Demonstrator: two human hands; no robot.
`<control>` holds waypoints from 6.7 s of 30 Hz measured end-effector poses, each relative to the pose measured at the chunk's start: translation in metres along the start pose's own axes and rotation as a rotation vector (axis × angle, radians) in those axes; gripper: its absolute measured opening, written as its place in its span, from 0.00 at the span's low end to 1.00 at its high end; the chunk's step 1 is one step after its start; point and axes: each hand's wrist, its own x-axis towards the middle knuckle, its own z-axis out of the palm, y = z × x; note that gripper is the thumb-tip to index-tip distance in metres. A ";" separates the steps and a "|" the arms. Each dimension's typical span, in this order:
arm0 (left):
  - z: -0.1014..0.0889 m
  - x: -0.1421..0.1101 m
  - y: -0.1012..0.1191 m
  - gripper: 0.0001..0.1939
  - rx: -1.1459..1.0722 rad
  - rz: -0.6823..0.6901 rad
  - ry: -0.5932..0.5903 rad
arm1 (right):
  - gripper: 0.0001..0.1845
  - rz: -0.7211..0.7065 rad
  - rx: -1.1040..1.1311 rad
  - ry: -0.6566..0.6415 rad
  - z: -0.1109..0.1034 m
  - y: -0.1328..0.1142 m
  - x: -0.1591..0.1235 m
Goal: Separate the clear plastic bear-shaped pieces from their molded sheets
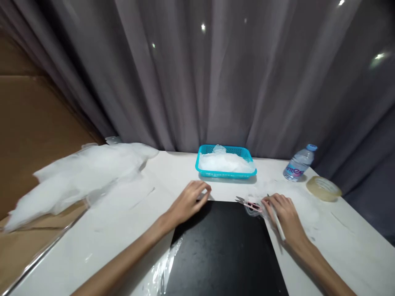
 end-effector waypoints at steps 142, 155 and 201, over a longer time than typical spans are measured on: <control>0.006 -0.026 0.081 0.23 -1.225 -0.981 -0.100 | 0.14 0.258 0.553 -0.210 -0.005 -0.074 -0.024; 0.014 -0.055 0.084 0.32 -0.511 -0.620 -0.104 | 0.12 0.361 0.515 -0.249 -0.007 -0.079 -0.038; 0.020 -0.034 0.087 0.30 -0.266 -0.232 -0.344 | 0.17 0.115 0.637 -0.552 -0.031 -0.056 -0.011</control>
